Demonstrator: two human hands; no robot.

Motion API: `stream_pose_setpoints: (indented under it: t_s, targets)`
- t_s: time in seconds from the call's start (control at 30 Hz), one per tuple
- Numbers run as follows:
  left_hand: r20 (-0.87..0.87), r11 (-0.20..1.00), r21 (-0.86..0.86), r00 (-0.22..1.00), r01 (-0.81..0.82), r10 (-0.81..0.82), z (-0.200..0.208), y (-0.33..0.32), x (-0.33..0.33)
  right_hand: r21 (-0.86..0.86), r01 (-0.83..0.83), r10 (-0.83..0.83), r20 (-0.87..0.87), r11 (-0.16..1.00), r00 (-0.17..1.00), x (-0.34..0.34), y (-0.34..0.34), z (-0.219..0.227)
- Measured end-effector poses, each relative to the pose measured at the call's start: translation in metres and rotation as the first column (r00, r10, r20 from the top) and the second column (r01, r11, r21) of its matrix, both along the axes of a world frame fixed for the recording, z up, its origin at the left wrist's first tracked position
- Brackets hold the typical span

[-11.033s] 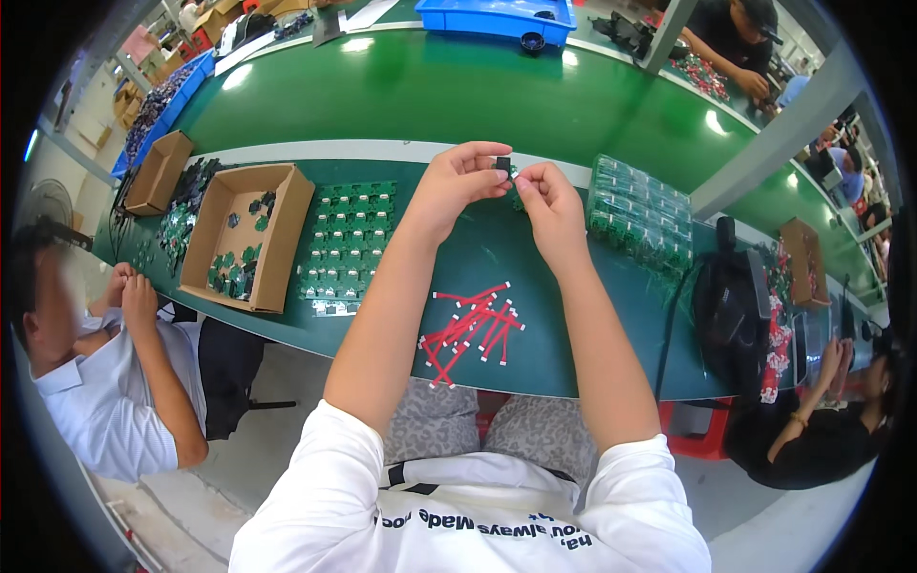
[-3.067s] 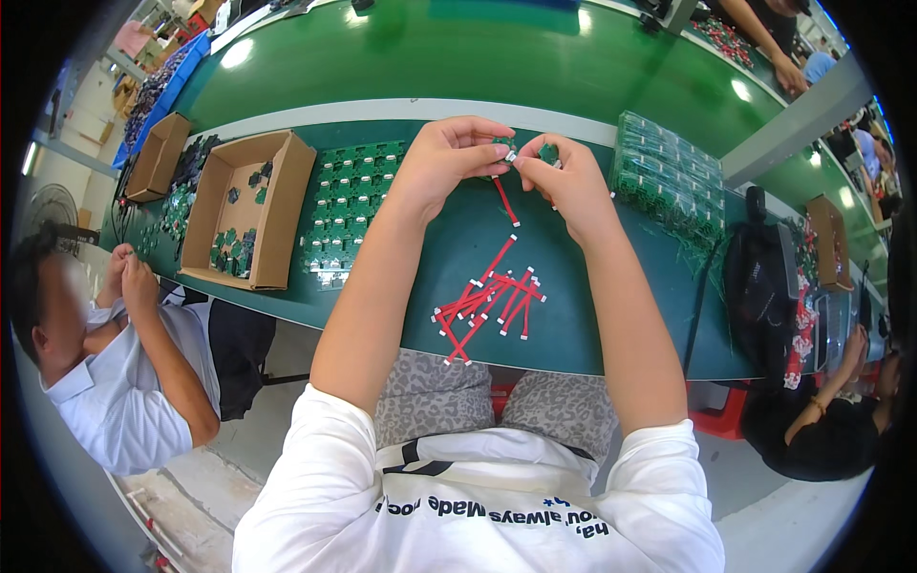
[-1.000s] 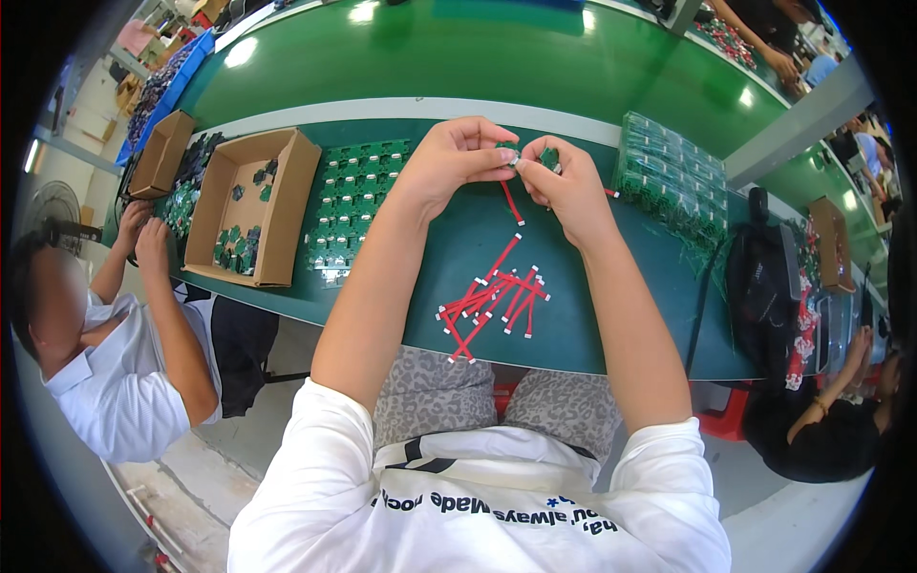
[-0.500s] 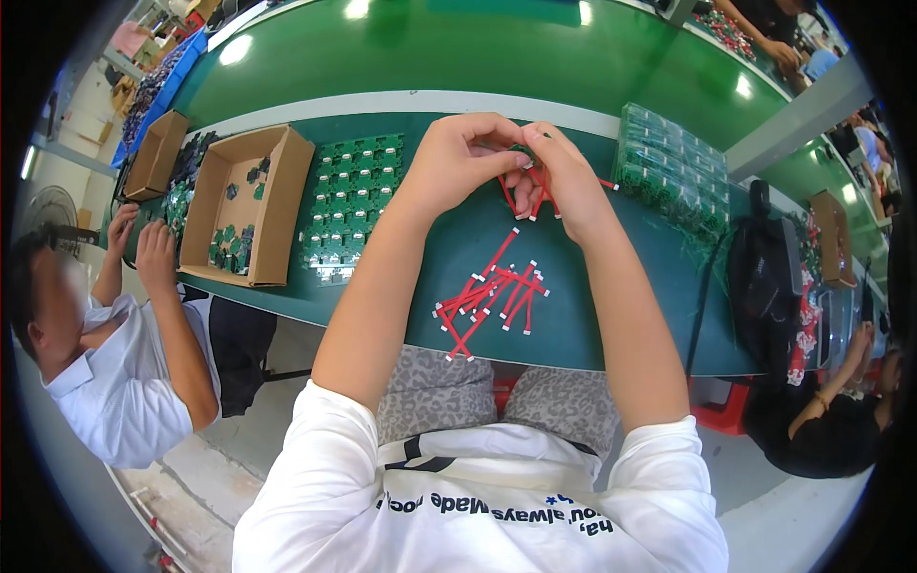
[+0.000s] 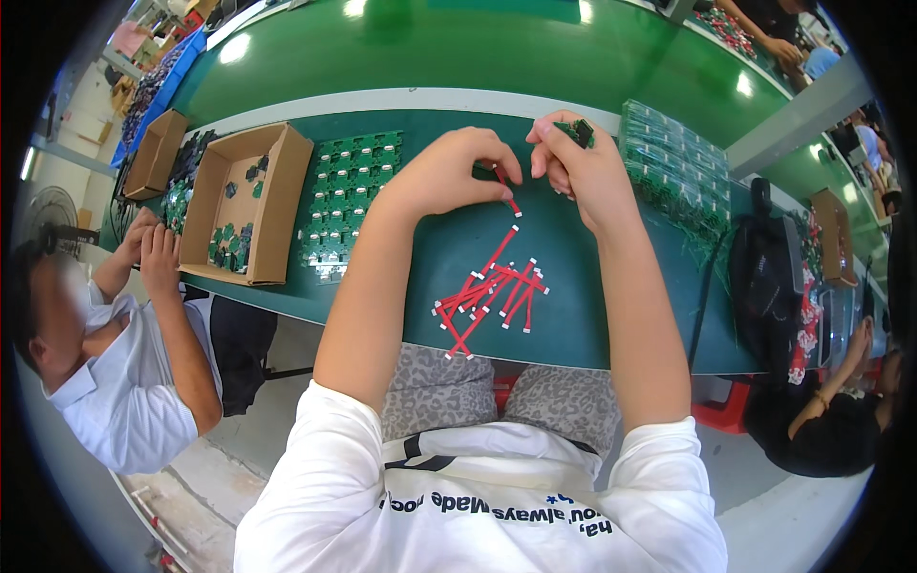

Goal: Connecting wires to small green circuit boards at an industrial assembly line.

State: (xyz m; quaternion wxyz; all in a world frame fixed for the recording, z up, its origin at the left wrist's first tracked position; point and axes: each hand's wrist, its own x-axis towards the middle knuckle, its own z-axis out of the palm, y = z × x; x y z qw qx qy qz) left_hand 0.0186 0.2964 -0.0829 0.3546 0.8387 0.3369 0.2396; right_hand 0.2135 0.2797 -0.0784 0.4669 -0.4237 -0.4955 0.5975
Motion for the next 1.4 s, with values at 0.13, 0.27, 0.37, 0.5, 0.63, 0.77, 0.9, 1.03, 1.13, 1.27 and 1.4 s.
stream_pose_setpoints:
  t_s: [0.13, 0.27, 0.37, 0.5, 0.63, 0.77, 0.9, 1.03, 1.13, 1.27, 1.4]
  targets:
    - [-0.144, 0.986, 0.166, 0.989, -0.001, 0.025, -0.004, -0.002, 0.003, -0.008, 0.023, -0.024, -0.070, 1.000, 0.997, -0.002, -0.001, -0.001]
    - [-0.051, 0.956, 0.196, 0.971, -0.219, 0.233, -0.008, 0.008, -0.007, 0.313, 0.131, -0.214, 0.246, 0.941, 0.945, -0.004, 0.004, -0.013]
    - [-0.155, 0.923, 0.175, 0.916, -0.342, 0.369, -0.010, 0.007, -0.007, 0.325, 0.084, -0.212, 0.382, 0.942, 0.899, -0.007, 0.003, -0.014]
    - [-0.283, 0.921, 0.265, 0.891, -0.284, 0.356, -0.013, 0.003, 0.006, 0.359, 0.038, -0.211, 0.457, 0.933, 0.864, -0.009, 0.003, -0.024]
    - [-0.272, 0.925, 0.264, 0.899, -0.272, 0.342, -0.017, 0.003, 0.007, 0.357, -0.028, -0.216, 0.625, 0.934, 0.750, -0.010, 0.005, -0.028]
    - [-0.264, 0.926, 0.271, 0.905, -0.261, 0.333, -0.022, 0.006, 0.006, 0.278, -0.129, -0.149, 0.787, 0.952, 0.598, -0.015, -0.002, -0.025]
    - [-0.212, 0.932, 0.250, 0.924, -0.263, 0.317, -0.024, 0.006, 0.008, 0.259, -0.136, -0.149, 0.832, 0.956, 0.534, -0.020, -0.003, -0.027]
    - [-0.164, 0.931, 0.247, 0.935, -0.269, 0.314, -0.027, 0.007, 0.009, 0.298, -0.127, -0.202, 0.849, 0.946, 0.489, -0.027, -0.004, -0.032]
    - [-0.158, 0.944, 0.197, 0.941, -0.266, 0.298, -0.030, 0.010, 0.007, 0.313, -0.113, -0.229, 0.858, 0.943, 0.459, -0.034, -0.006, -0.033]
    - [-0.134, 0.954, 0.134, 0.949, -0.268, 0.285, -0.027, 0.010, 0.009, 0.328, -0.095, -0.253, 0.854, 0.940, 0.454, -0.032, -0.007, -0.033]
    - [-0.121, 0.951, 0.130, 0.948, -0.279, 0.295, -0.026, 0.009, 0.009, 0.343, -0.089, -0.271, 0.855, 0.935, 0.442, -0.035, -0.006, -0.035]
